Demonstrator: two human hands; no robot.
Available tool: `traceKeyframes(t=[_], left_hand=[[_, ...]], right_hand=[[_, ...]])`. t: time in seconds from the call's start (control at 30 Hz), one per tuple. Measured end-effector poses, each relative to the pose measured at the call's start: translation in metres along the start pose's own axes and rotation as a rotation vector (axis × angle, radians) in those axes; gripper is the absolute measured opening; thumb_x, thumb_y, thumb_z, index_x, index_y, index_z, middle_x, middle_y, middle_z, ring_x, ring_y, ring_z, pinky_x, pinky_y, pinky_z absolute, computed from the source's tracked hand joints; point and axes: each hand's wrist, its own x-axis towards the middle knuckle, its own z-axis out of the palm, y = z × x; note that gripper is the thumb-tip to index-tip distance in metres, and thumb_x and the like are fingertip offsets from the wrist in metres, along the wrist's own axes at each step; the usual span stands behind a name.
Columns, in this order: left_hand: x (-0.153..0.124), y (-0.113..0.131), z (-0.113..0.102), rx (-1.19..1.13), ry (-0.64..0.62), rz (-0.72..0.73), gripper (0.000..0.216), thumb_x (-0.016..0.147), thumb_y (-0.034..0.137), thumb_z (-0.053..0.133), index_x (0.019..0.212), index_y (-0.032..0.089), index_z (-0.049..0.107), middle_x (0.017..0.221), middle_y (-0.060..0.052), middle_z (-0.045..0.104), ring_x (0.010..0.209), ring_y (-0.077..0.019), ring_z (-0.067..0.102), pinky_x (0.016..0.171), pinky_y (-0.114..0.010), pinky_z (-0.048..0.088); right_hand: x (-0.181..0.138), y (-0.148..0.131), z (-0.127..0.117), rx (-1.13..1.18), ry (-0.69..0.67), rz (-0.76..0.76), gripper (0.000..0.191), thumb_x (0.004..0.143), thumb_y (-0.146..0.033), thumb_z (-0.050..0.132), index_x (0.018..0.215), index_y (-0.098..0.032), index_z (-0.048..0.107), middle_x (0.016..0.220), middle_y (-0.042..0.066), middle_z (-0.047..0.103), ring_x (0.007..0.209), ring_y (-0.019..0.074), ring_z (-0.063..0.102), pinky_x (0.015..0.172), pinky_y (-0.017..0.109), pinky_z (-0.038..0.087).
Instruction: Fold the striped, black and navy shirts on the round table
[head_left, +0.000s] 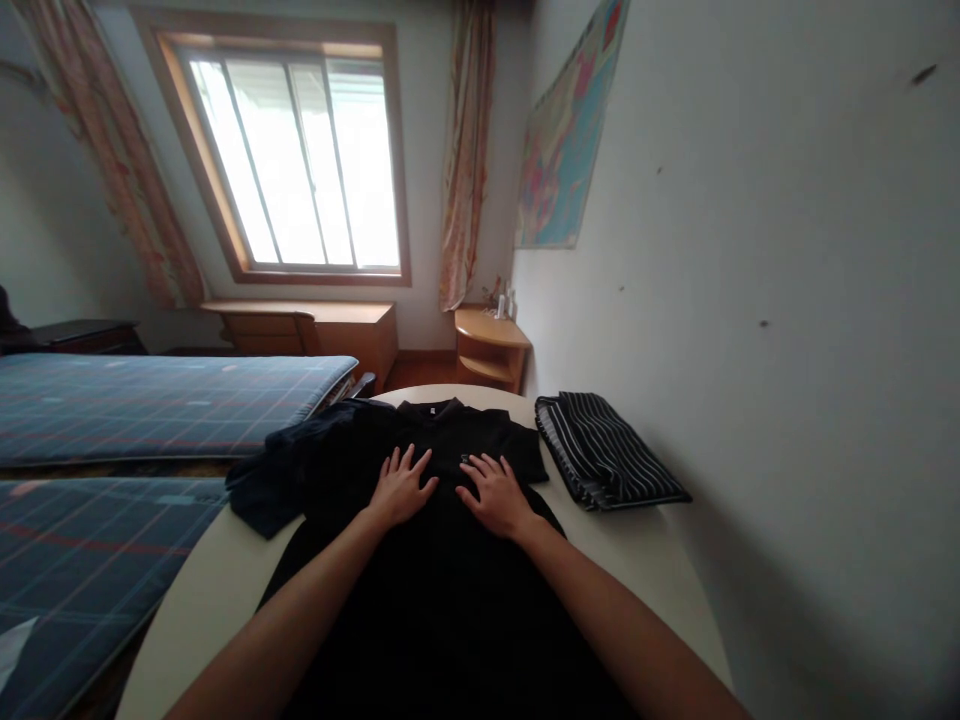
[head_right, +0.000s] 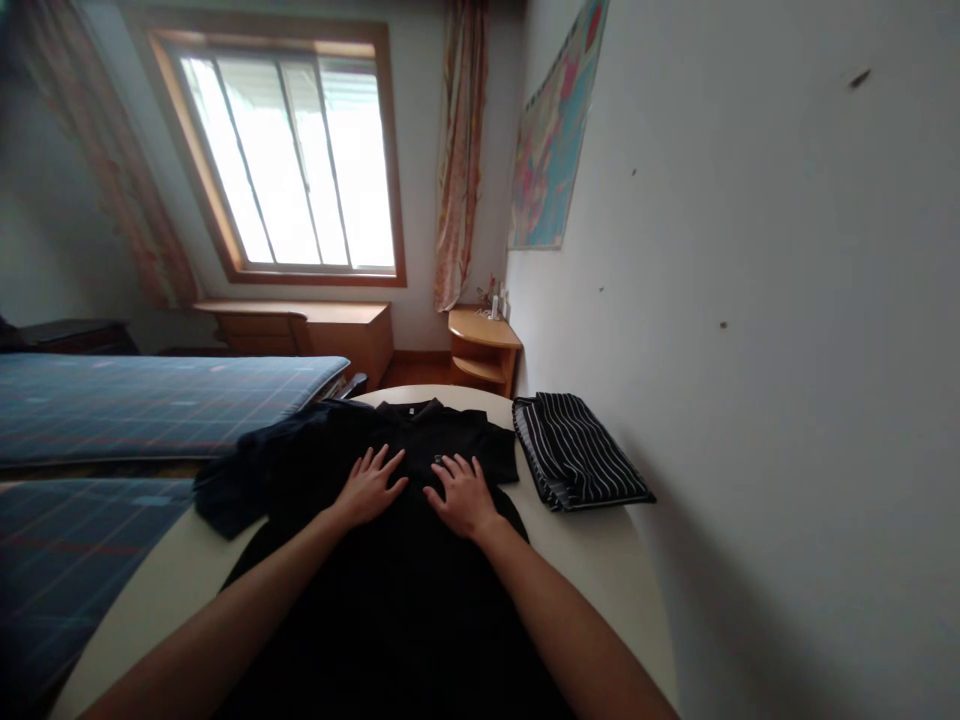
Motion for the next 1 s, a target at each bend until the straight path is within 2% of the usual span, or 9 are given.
traceKeyframes(t=[0.13,0.27,0.4,0.53,0.67,0.73,0.8,0.9,1.0], left_hand=[[-0.012,0.013,0.002,-0.025,0.049,0.045,0.057,0.095,0.036,0.045,0.151,0.028,0.039,0.158,-0.007,0.033,0.145,-0.0315,0.030,0.116,-0.047,0.026],[-0.021,0.015,0.002,-0.084,0.037,0.049,0.060,0.095,0.043,0.046,0.152,0.025,0.039,0.159,-0.007,0.031,0.147,-0.0306,0.026,0.118,-0.046,0.023],[-0.021,0.015,-0.002,-0.080,0.010,0.059,0.062,0.094,0.049,0.048,0.151,0.029,0.040,0.161,-0.008,0.027,0.148,-0.0336,0.022,0.118,-0.048,0.021],[-0.019,0.016,-0.004,-0.090,-0.019,0.054,0.063,0.093,0.052,0.048,0.151,0.030,0.039,0.161,-0.008,0.025,0.148,-0.0355,0.018,0.118,-0.050,0.020],[-0.020,0.013,-0.001,-0.143,0.000,0.074,0.061,0.094,0.050,0.048,0.151,0.030,0.040,0.161,-0.006,0.027,0.148,-0.0337,0.019,0.119,-0.049,0.021],[-0.020,0.011,0.000,-0.165,0.010,0.085,0.060,0.094,0.049,0.048,0.150,0.029,0.041,0.160,-0.005,0.029,0.149,-0.0322,0.020,0.119,-0.049,0.021],[-0.021,0.011,0.001,-0.164,0.013,0.087,0.060,0.094,0.049,0.049,0.150,0.029,0.041,0.160,-0.005,0.028,0.149,-0.0325,0.020,0.119,-0.049,0.020],[-0.022,0.012,0.001,-0.144,0.007,0.085,0.060,0.093,0.049,0.049,0.150,0.029,0.042,0.161,-0.005,0.027,0.148,-0.0341,0.019,0.119,-0.050,0.020],[-0.022,0.013,0.001,-0.129,0.009,0.087,0.060,0.094,0.049,0.047,0.150,0.029,0.042,0.161,-0.005,0.027,0.148,-0.0343,0.019,0.119,-0.050,0.021]], right_hand=[[-0.009,-0.008,-0.004,0.021,0.126,0.043,0.038,0.099,-0.042,0.044,0.125,-0.023,0.063,0.137,0.007,0.058,0.129,0.0215,0.047,0.117,0.042,0.019],[0.007,0.009,-0.015,-0.005,0.163,0.249,0.045,0.100,-0.042,0.041,0.134,-0.019,0.058,0.144,0.012,0.052,0.133,0.0238,0.044,0.114,0.039,0.026],[0.022,0.037,-0.019,-0.039,0.101,0.484,0.053,0.101,-0.047,0.036,0.147,-0.022,0.046,0.153,0.014,0.040,0.139,0.0270,0.037,0.112,0.041,0.028],[0.025,0.050,-0.009,-0.082,-0.028,0.590,0.058,0.099,-0.054,0.038,0.149,-0.024,0.044,0.157,0.014,0.033,0.147,0.0313,0.023,0.116,0.046,0.018],[0.025,0.050,-0.005,-0.073,0.001,0.686,0.067,0.098,-0.058,0.036,0.156,-0.023,0.030,0.157,0.013,0.034,0.147,0.0351,0.019,0.116,0.049,0.016],[0.026,0.051,-0.007,-0.048,0.033,0.710,0.067,0.098,-0.058,0.034,0.156,-0.024,0.029,0.157,0.012,0.034,0.146,0.0364,0.022,0.115,0.049,0.019],[0.025,0.054,-0.009,-0.040,0.039,0.691,0.062,0.099,-0.055,0.034,0.152,-0.023,0.039,0.157,0.011,0.035,0.145,0.0367,0.024,0.115,0.049,0.021],[0.024,0.062,-0.008,-0.052,0.027,0.609,0.056,0.100,-0.047,0.036,0.142,-0.014,0.054,0.151,0.012,0.043,0.144,0.0342,0.027,0.117,0.043,0.022],[0.024,0.070,-0.003,-0.027,0.078,0.546,0.054,0.098,-0.037,0.039,0.138,-0.006,0.056,0.146,0.015,0.049,0.139,0.0301,0.036,0.116,0.037,0.025]])
